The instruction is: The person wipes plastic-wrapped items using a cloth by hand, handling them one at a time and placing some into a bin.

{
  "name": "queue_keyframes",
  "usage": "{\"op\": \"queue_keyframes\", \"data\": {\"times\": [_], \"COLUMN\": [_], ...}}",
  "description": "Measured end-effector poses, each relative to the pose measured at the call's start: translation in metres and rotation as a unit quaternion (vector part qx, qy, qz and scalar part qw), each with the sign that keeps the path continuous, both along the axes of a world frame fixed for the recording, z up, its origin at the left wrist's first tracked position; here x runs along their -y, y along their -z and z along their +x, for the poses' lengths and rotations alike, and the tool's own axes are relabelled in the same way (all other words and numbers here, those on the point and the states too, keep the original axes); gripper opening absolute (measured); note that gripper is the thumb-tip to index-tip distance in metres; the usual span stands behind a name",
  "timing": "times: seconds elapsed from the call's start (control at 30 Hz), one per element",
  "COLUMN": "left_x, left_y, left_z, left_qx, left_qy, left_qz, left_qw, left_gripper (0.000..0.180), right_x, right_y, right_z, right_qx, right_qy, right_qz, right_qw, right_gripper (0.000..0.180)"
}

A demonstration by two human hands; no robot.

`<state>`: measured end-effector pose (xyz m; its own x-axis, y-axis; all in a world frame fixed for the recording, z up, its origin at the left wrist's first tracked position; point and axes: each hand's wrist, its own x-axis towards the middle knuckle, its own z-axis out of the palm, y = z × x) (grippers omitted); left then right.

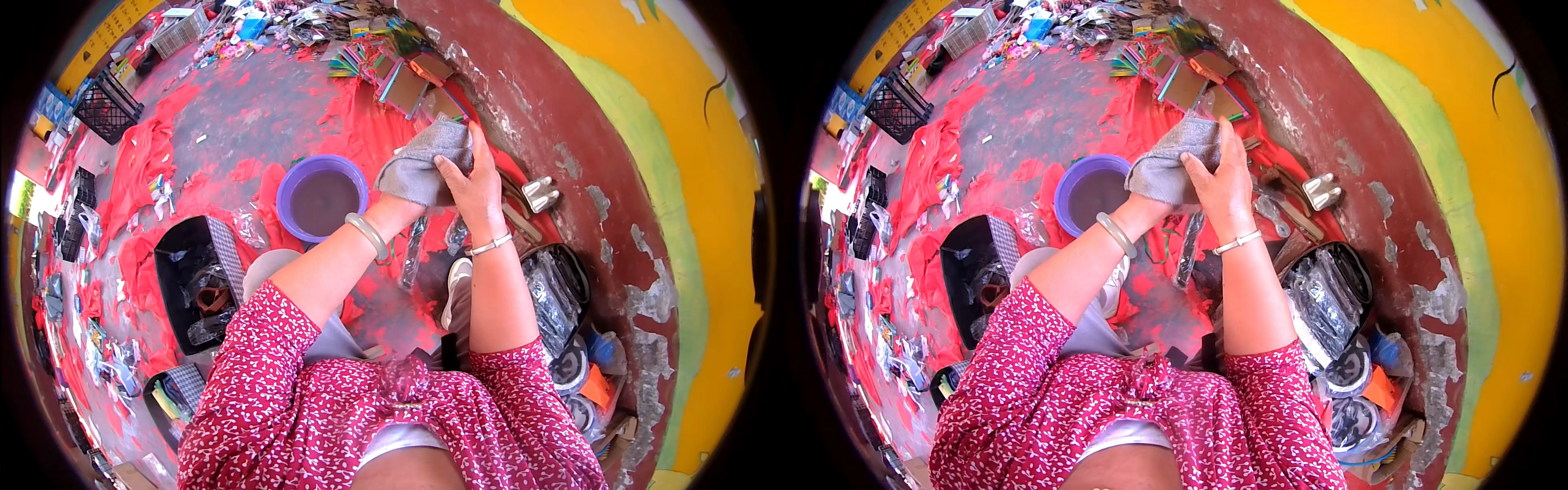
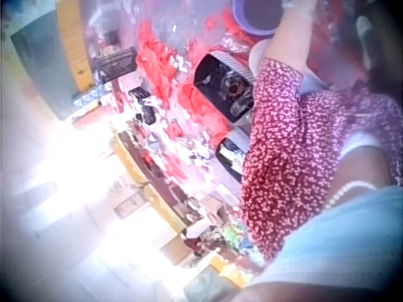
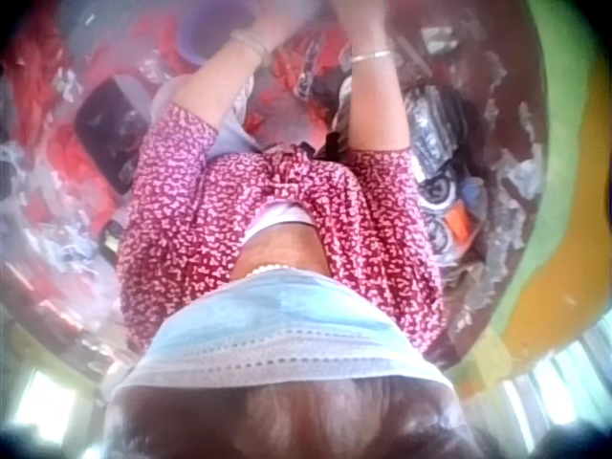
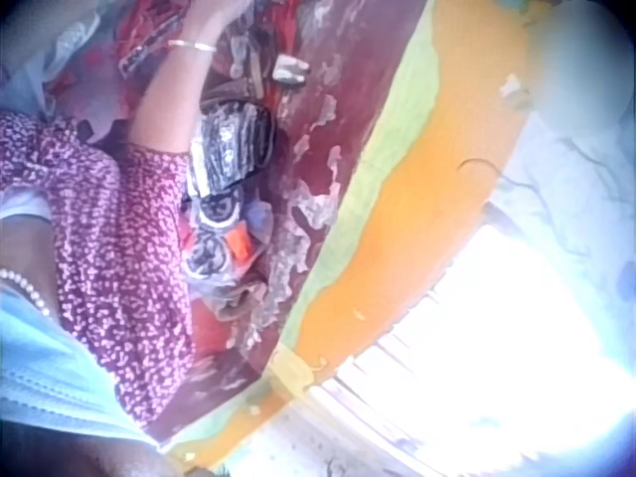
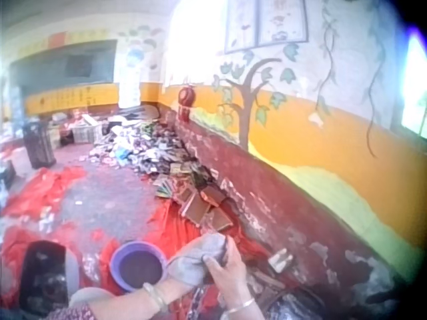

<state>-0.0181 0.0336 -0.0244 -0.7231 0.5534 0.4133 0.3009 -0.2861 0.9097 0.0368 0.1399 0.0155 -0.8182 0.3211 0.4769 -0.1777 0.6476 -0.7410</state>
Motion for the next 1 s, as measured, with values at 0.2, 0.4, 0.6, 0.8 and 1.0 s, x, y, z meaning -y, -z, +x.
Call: {"op": "queue_keyframes", "data": {"times": [0.2, 0.4, 0.6, 0.8, 1.0], "left_x": [0.0, 0.004, 0.013, 0.024, 0.032], "left_y": [0.025, 0.011, 0.015, 0.052, 0.08], "left_z": [-0.004, 0.002, 0.005, 0.0, 0.024], "left_qx": [0.087, -0.283, -0.099, 0.204, 0.294], "left_qy": [0.051, -0.017, -0.074, -0.02, 0.146], "left_qz": [-0.015, -0.366, -0.152, -0.301, -0.417], "left_qw": [0.995, 0.886, 0.981, 0.931, 0.847], "left_gripper": [0.036, 0.037, 0.037, 0.025, 0.024], "right_x": [0.001, -0.01, -0.006, -0.052, -0.058], "right_y": [-0.006, -0.006, -0.007, -0.012, -0.014], "right_z": [0.006, 0.007, 0.005, 0.009, 0.008], "right_qx": [-0.106, -0.069, -0.054, -0.016, 0.029], "right_qy": [0.069, -0.036, 0.0, 0.017, -0.02], "right_qz": [0.275, 0.214, 0.028, -0.255, -0.058], "right_qw": [0.953, 0.974, 0.998, 0.967, 0.998], "right_gripper": [0.018, 0.01, 0.006, 0.016, 0.014]}}
